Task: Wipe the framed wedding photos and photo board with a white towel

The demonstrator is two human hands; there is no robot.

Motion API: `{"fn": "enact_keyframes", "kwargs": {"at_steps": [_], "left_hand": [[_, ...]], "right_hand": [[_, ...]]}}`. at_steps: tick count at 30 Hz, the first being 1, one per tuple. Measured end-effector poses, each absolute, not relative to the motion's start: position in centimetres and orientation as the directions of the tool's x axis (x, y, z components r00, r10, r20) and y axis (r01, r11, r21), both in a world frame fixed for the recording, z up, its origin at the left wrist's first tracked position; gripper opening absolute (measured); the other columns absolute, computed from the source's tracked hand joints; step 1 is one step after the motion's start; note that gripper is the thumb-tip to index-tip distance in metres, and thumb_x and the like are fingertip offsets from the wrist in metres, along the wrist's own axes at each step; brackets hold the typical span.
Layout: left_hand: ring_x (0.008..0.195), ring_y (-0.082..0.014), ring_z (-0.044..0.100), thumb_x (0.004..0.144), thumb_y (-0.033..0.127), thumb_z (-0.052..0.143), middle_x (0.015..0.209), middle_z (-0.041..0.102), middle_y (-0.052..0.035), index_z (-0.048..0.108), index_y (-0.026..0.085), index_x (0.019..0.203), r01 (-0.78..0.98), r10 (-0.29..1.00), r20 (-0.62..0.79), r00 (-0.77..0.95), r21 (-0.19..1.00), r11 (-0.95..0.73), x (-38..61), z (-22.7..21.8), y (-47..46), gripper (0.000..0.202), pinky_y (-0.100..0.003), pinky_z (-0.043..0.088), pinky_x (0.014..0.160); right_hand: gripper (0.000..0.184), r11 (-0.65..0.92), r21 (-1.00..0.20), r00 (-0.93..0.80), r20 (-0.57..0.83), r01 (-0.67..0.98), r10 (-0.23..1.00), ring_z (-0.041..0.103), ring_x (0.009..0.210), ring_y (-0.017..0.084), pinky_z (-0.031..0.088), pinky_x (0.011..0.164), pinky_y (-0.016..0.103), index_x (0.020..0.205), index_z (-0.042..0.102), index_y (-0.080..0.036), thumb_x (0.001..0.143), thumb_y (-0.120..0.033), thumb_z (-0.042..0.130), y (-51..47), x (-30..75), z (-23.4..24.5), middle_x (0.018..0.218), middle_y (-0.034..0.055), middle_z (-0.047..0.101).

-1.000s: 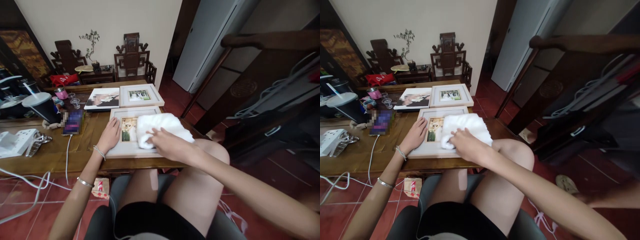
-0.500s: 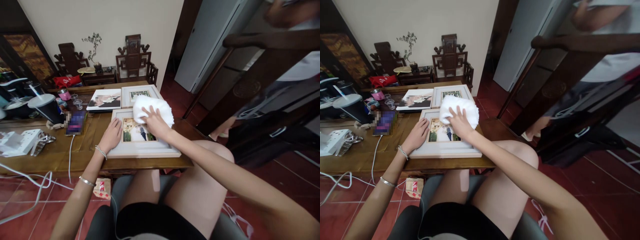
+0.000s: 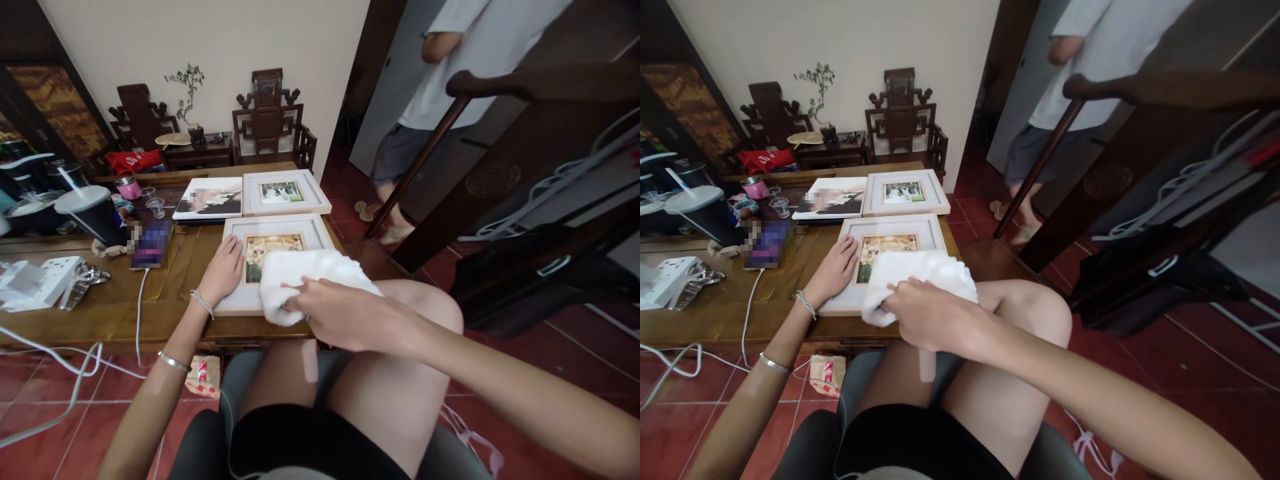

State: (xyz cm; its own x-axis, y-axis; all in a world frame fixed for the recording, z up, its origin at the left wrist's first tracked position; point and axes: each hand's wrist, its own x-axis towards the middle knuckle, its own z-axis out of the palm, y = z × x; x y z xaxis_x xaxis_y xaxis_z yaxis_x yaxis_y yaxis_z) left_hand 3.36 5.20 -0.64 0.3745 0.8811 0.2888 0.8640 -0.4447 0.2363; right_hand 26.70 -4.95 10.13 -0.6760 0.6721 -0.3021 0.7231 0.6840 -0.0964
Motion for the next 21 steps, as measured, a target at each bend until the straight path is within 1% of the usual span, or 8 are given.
{"fn": "enact_keyframes", "kwargs": {"at_steps": [2,5,7,9,11,13,18,21], "left_hand": [[0.149,-0.0302,0.032,0.1,0.028,0.032,0.152,0.047,-0.0189,0.051,0.006,0.14,0.863,0.88,0.29,0.377,0.236,-0.447,3.4,-0.6,5.2,0.049,-0.049,0.026,0.125],[0.149,-0.0312,0.032,0.1,0.027,0.031,0.152,0.046,-0.022,0.05,0.002,0.139,0.863,0.876,0.287,0.388,0.221,-0.454,3.4,-0.6,5.2,0.051,-0.048,0.026,0.125],[0.149,-0.0317,0.032,0.1,0.027,0.031,0.151,0.046,-0.0238,0.05,0.0,0.139,0.864,0.875,0.287,0.39,0.213,-0.456,3.4,-0.6,5.2,0.051,-0.048,0.025,0.125],[0.149,-0.0313,0.032,0.1,0.027,0.031,0.151,0.046,-0.0232,0.05,0.001,0.139,0.864,0.875,0.291,0.388,0.216,-0.455,3.3,-0.6,5.3,0.051,-0.048,0.026,0.125],[0.149,-0.0308,0.033,0.101,0.028,0.032,0.152,0.047,-0.0214,0.05,0.003,0.14,0.862,0.874,0.298,0.384,0.222,-0.455,3.3,-0.7,5.3,0.05,-0.049,0.027,0.125],[0.149,-0.0308,0.033,0.1,0.029,0.032,0.152,0.047,-0.0201,0.05,0.006,0.14,0.86,0.87,0.306,0.386,0.223,-0.46,3.2,-0.8,5.3,0.049,-0.051,0.028,0.124],[0.148,-0.0304,0.034,0.1,0.029,0.033,0.151,0.048,-0.0179,0.051,0.008,0.14,0.857,0.865,0.325,0.381,0.226,-0.462,3.1,-1.0,5.4,0.048,-0.051,0.029,0.123],[0.148,-0.0301,0.035,0.1,0.029,0.032,0.151,0.049,-0.0179,0.052,0.008,0.139,0.855,0.862,0.335,0.38,0.228,-0.466,3.1,-1.1,5.4,0.048,-0.05,0.029,0.124]], "right_hand": [[0.046,0.669,-0.102,-0.664,-0.298,0.736,0.686,0.059,0.123,0.037,0.051,0.095,0.045,0.115,0.073,-0.012,0.081,0.002,0.044,-5.6,26.4,10.1,0.133,0.0185,0.065],[0.062,0.642,-0.089,-0.645,-0.211,0.761,0.735,0.037,0.143,0.044,0.043,0.106,0.058,0.138,0.06,-0.016,0.082,0.005,0.043,-3.9,26.0,8.0,0.159,0.0146,0.039],[0.068,0.627,-0.046,-0.626,-0.133,0.778,0.768,0.027,0.147,0.045,0.034,0.113,0.063,0.144,0.055,-0.016,0.081,0.007,0.043,-1.2,26.0,6.2,0.163,0.014,0.032],[0.067,0.601,0.019,-0.601,-0.025,0.799,0.799,0.021,0.149,0.044,0.027,0.116,0.064,0.142,0.056,-0.015,0.081,0.008,0.044,2.2,26.2,4.7,0.165,0.0136,0.026],[0.064,0.545,0.06,-0.548,0.069,0.836,0.834,0.015,0.15,0.046,0.024,0.115,0.07,0.142,0.057,-0.016,0.083,0.006,0.045,5.5,26.2,3.9,0.167,0.0125,0.019],[0.06,0.502,0.07,-0.506,0.101,0.862,0.856,0.013,0.15,0.049,0.024,0.112,0.075,0.141,0.058,-0.019,0.087,0.003,0.045,7.8,25.9,3.7,0.168,0.0099,0.017],[0.063,0.506,0.056,-0.505,-0.036,0.861,0.863,0.014,0.148,0.052,0.025,0.109,0.079,0.14,0.059,-0.022,0.085,0.005,0.044,6.4,24.5,4.5,0.167,0.0057,0.021],[0.07,0.537,-0.006,-0.529,-0.18,0.843,0.829,0.021,0.146,0.053,0.032,0.105,0.077,0.143,0.057,-0.021,0.081,0.008,0.04,2.1,24.8,6.2,0.167,0.0057,0.023]]}}
